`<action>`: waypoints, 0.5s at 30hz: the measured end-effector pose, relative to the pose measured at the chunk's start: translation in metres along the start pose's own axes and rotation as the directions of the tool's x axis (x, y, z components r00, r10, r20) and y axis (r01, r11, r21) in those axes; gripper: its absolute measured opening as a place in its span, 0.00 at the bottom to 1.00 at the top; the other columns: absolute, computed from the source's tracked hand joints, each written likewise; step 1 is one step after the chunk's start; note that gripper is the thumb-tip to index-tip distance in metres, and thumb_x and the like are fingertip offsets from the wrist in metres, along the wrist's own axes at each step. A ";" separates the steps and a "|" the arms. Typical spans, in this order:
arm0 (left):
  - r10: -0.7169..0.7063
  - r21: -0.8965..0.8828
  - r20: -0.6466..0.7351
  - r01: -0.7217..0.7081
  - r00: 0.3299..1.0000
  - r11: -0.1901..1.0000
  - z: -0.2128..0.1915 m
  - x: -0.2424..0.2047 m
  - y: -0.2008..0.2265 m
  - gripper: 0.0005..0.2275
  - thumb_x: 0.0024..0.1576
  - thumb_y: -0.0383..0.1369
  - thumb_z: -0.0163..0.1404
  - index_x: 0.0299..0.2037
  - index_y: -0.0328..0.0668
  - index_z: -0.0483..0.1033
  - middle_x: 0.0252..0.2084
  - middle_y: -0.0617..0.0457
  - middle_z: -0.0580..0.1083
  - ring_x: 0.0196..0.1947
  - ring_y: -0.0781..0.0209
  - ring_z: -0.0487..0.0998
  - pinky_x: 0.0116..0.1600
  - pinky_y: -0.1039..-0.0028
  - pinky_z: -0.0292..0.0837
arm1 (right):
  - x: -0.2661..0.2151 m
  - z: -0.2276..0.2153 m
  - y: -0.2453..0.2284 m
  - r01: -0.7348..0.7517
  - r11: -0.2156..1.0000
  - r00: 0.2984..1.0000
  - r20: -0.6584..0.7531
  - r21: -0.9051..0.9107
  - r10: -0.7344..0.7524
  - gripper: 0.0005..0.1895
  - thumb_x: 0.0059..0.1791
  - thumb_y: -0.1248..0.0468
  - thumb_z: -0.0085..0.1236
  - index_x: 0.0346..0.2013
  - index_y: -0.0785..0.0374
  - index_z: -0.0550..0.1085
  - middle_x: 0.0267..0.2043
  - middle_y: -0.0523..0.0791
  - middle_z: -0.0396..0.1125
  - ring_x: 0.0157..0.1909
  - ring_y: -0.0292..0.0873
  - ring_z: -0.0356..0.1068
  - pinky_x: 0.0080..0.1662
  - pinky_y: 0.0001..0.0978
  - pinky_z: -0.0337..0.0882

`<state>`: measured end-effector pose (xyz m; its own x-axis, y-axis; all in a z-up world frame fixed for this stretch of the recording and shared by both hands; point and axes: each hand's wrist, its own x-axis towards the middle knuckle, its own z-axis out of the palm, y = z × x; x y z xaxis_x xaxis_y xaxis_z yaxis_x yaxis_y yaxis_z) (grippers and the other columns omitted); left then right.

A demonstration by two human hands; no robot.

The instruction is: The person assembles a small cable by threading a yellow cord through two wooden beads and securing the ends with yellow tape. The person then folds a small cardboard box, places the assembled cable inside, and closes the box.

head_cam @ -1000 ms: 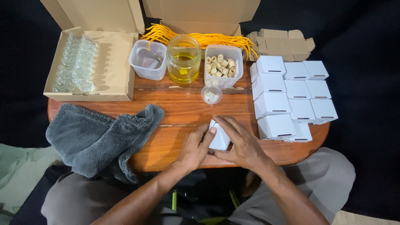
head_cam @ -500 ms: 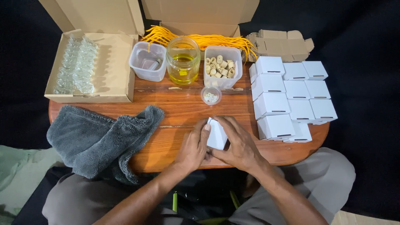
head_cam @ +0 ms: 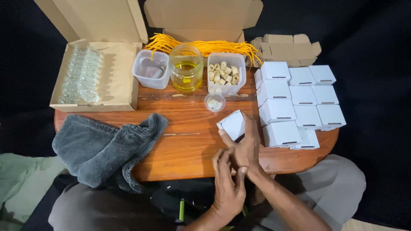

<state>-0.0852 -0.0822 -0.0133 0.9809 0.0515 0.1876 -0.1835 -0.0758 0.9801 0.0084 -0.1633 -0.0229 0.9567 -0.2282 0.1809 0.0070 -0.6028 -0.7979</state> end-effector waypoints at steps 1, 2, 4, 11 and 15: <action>-0.017 0.004 -0.053 0.018 0.998 1.000 0.006 -0.002 -0.002 0.22 0.67 0.41 0.41 0.66 0.35 0.60 0.61 0.40 0.61 0.50 0.52 0.72 0.48 0.68 0.75 | 0.000 -0.001 0.001 0.020 1.000 1.000 0.002 -0.001 -0.020 0.40 0.46 0.50 0.67 0.66 0.64 0.62 0.60 0.51 0.63 0.61 0.50 0.64 0.58 0.41 0.65; -0.032 0.007 -0.104 0.033 0.994 0.999 0.012 -0.003 -0.004 0.21 0.67 0.42 0.41 0.64 0.33 0.62 0.58 0.41 0.64 0.41 0.57 0.73 0.44 0.70 0.73 | 0.001 -0.002 0.001 0.041 0.999 0.999 0.001 -0.001 -0.041 0.41 0.46 0.50 0.66 0.67 0.65 0.61 0.59 0.51 0.63 0.61 0.50 0.63 0.58 0.41 0.66; 0.007 0.052 -0.111 -0.001 0.994 0.999 0.013 -0.010 -0.013 0.17 0.67 0.39 0.42 0.60 0.34 0.64 0.53 0.43 0.66 0.37 0.58 0.71 0.43 0.69 0.71 | 0.001 0.000 0.009 0.114 0.993 0.993 -0.014 -0.016 -0.114 0.40 0.47 0.51 0.66 0.67 0.65 0.61 0.59 0.52 0.63 0.61 0.51 0.64 0.58 0.43 0.66; -0.032 -0.037 -0.121 0.027 0.992 0.999 0.016 -0.013 -0.017 0.27 0.67 0.42 0.41 0.71 0.33 0.54 0.64 0.40 0.61 0.64 0.48 0.72 0.64 0.62 0.75 | 0.003 -0.005 -0.004 0.110 0.994 0.994 0.020 -0.008 -0.110 0.38 0.47 0.53 0.67 0.66 0.63 0.62 0.60 0.52 0.62 0.62 0.52 0.62 0.57 0.44 0.66; -0.066 -0.007 -0.139 0.065 0.988 0.998 0.017 -0.011 -0.010 0.28 0.66 0.45 0.40 0.71 0.35 0.55 0.67 0.40 0.60 0.64 0.46 0.72 0.62 0.61 0.75 | 0.000 -0.007 -0.005 0.107 0.994 0.994 0.023 -0.011 -0.107 0.38 0.48 0.52 0.66 0.66 0.63 0.61 0.60 0.53 0.62 0.62 0.52 0.62 0.58 0.45 0.65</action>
<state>-0.0927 -0.0984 -0.0266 0.9723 0.1944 0.1300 -0.1193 -0.0657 0.9907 0.0067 -0.1658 -0.0153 0.9568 -0.1447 0.2521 0.1065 -0.6326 -0.7671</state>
